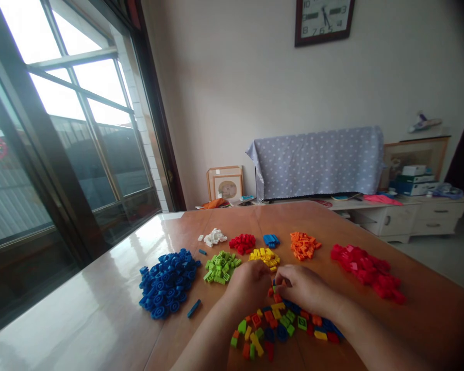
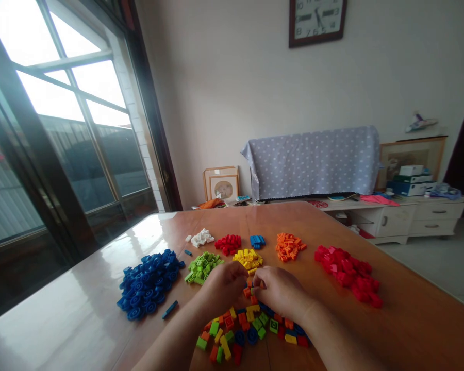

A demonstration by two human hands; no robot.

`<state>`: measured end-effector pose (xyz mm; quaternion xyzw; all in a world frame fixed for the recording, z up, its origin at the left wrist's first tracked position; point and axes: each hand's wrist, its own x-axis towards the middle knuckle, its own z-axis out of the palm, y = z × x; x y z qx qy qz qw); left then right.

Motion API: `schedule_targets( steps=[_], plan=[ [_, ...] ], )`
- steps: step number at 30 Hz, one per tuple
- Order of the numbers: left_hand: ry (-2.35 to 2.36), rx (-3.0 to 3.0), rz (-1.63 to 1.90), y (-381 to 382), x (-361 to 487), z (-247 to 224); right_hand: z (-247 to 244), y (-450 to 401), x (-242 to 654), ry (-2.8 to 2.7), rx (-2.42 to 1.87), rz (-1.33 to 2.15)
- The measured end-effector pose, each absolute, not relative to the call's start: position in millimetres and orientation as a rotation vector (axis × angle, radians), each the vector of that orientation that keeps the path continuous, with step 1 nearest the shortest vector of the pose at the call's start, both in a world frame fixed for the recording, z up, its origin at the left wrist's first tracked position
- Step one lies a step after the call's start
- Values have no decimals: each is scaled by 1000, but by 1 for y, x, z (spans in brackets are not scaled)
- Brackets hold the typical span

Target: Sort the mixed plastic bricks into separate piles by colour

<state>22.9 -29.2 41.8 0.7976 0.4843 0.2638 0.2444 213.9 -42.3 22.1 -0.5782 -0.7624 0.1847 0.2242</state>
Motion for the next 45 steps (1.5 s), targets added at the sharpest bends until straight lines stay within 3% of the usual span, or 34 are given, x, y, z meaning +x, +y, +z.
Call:
schedule_targets(
  steps=[39, 45],
  plan=[
    [1422, 2295, 662, -16, 15, 23, 12, -35, 217, -2047, -1603, 580],
    [1347, 2334, 637, -21, 19, 22, 6, -30, 214, -1864, -1516, 788]
  ],
)
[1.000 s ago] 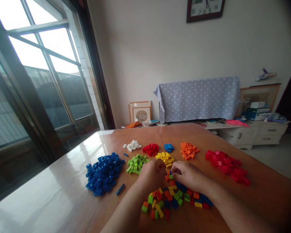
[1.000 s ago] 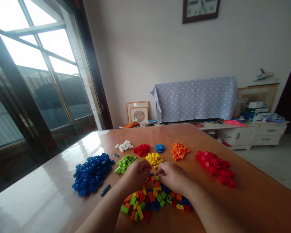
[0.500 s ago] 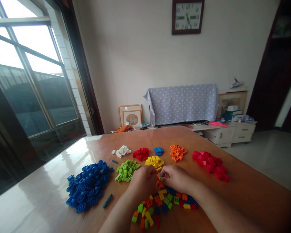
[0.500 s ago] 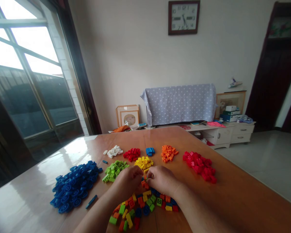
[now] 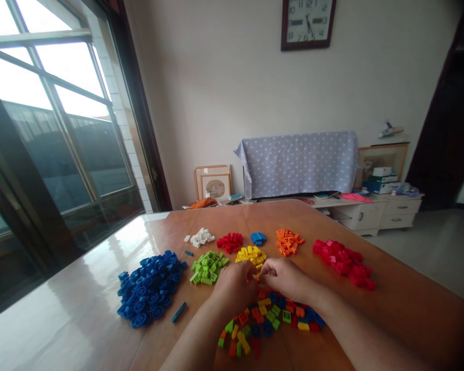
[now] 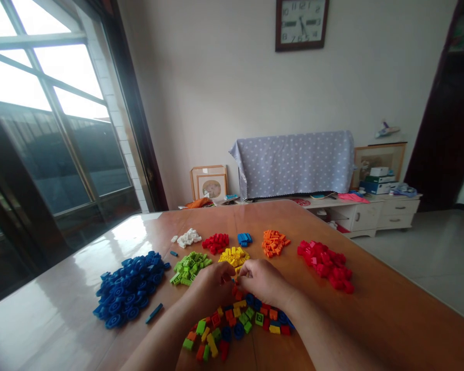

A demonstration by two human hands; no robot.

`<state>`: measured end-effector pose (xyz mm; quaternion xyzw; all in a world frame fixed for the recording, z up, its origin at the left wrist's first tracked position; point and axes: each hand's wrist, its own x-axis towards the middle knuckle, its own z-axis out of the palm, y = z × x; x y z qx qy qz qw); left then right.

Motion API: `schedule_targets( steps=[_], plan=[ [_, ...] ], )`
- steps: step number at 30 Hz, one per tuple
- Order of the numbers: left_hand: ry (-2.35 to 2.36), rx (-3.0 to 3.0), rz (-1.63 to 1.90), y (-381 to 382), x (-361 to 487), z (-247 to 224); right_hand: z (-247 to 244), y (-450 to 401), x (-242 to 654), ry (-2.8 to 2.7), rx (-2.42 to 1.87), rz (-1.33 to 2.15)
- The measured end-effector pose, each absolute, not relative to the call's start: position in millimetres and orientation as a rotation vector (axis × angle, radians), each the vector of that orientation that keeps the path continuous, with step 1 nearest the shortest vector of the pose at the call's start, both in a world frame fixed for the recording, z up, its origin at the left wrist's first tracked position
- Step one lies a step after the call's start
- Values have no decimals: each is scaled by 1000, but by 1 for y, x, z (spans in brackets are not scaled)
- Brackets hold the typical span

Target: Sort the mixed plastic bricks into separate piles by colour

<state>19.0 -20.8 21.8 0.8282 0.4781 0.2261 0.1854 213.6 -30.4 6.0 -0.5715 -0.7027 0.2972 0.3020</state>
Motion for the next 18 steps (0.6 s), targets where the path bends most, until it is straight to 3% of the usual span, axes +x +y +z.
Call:
schedule_targets(
  steps=[8, 18],
  plan=[
    [1308, 2392, 685, -25, 28, 27, 9, -29, 208, -1699, -1310, 1067],
    [1396, 2396, 695, -22, 20, 34, 15, -31, 213, -1770, -1271, 970]
  ],
)
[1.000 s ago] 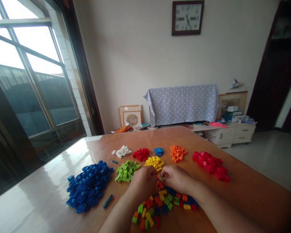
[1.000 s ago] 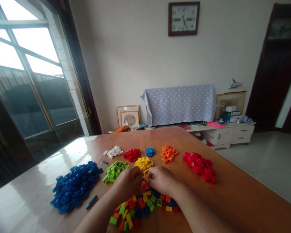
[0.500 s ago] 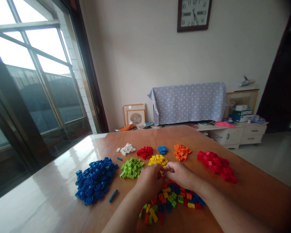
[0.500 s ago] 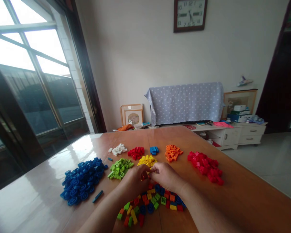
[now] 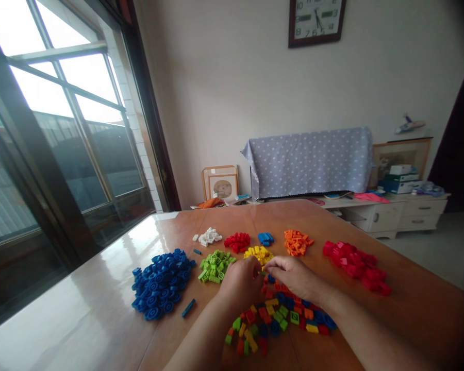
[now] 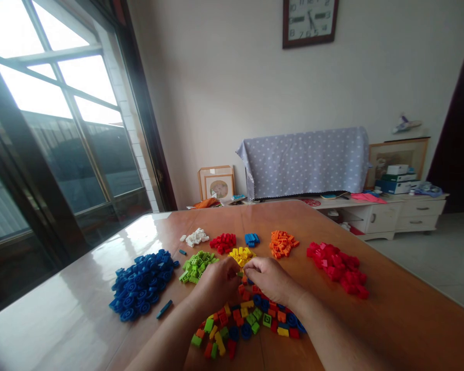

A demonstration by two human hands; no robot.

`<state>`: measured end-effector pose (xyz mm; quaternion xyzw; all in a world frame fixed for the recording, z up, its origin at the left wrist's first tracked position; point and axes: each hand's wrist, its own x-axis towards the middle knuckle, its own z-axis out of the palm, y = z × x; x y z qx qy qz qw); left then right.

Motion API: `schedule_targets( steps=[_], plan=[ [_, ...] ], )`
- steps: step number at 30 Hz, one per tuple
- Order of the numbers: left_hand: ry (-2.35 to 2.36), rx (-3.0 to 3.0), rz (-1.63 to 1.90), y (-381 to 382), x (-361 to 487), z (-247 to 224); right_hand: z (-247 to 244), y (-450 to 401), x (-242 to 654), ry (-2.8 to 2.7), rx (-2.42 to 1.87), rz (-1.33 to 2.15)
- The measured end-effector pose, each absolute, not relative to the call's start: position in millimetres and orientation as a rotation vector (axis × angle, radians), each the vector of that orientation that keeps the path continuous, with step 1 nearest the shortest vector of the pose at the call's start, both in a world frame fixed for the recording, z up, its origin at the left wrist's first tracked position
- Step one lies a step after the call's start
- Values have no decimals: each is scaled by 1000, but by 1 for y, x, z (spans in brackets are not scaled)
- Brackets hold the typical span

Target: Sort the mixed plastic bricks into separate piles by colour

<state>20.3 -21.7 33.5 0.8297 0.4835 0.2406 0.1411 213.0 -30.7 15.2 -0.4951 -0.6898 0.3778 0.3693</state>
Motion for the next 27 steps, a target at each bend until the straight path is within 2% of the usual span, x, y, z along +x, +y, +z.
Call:
schedule_targets(
  steps=[10, 20, 27],
  plan=[
    [1877, 2157, 861, 1, -35, 55, 9, -25, 223, -1808, -1340, 828],
    [1916, 2363, 420, -8, -25, 50, 11, -27, 224, -1834, -1357, 793],
    [2018, 2338, 422, -7, -25, 52, 13, -28, 223, -1830, -1355, 799]
  ],
)
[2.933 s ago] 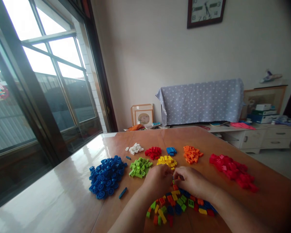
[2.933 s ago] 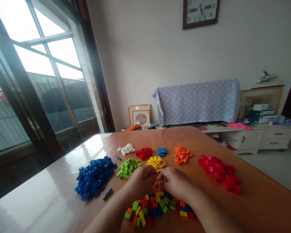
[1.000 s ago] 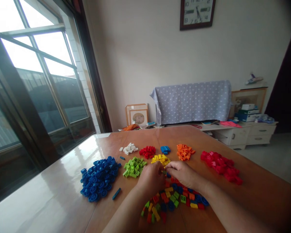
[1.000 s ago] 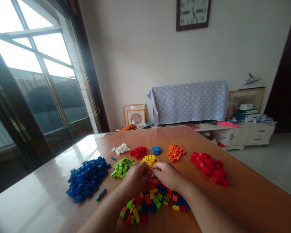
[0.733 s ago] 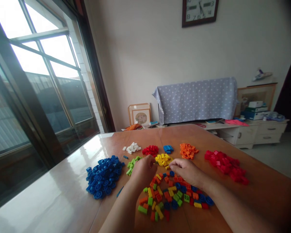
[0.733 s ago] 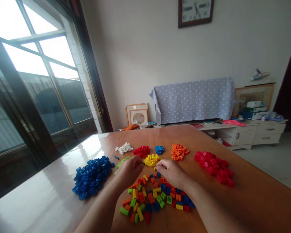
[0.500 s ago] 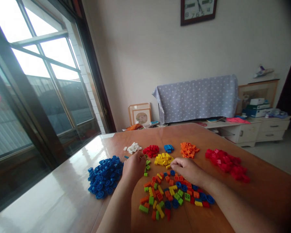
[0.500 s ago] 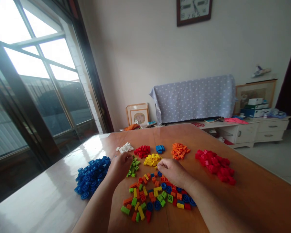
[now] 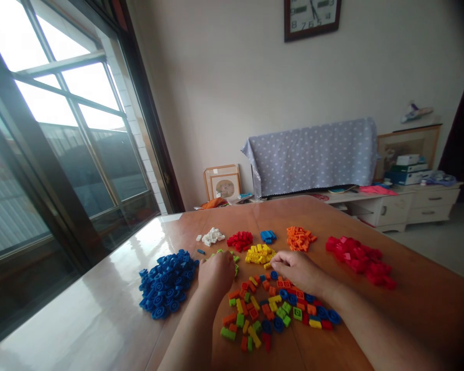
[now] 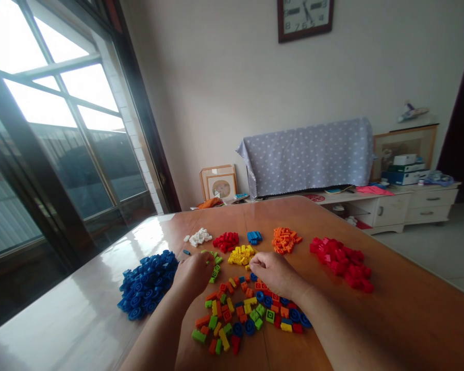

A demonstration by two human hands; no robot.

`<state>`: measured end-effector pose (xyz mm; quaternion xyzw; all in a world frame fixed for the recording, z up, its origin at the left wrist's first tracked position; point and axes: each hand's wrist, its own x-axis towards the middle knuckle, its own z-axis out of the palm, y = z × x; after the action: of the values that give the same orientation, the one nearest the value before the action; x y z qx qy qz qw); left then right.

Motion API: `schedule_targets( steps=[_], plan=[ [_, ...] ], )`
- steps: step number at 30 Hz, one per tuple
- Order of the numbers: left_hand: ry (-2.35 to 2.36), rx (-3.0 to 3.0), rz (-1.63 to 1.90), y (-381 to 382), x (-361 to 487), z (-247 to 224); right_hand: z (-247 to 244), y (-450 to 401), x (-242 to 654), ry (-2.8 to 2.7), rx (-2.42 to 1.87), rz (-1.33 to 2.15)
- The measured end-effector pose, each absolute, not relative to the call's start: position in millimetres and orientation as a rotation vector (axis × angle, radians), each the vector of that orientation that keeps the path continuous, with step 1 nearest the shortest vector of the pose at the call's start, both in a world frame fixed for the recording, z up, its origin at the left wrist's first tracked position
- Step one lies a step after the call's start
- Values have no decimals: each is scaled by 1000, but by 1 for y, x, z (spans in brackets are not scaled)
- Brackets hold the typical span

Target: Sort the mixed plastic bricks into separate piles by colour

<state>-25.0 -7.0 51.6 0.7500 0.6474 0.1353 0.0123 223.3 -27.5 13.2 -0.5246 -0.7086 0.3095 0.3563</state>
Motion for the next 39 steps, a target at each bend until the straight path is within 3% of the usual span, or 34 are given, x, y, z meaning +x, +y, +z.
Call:
schedule_targets(
  steps=[16, 22, 29, 33, 39],
  plan=[
    [1858, 2288, 458, -8, -20, 54, 11, -26, 225, -1847, -1343, 762],
    [1464, 2342, 135, -22, -18, 57, 11, -27, 225, -1830, -1344, 770],
    [1384, 2307, -39, -29, -14, 57, 11, -27, 223, -1839, -1333, 779],
    [1337, 2285, 29, -25, -17, 54, 9, -27, 224, -1853, -1334, 760],
    [1634, 2346, 473, -6, -39, 50, 10, -27, 224, -1850, -1335, 753]
  ],
)
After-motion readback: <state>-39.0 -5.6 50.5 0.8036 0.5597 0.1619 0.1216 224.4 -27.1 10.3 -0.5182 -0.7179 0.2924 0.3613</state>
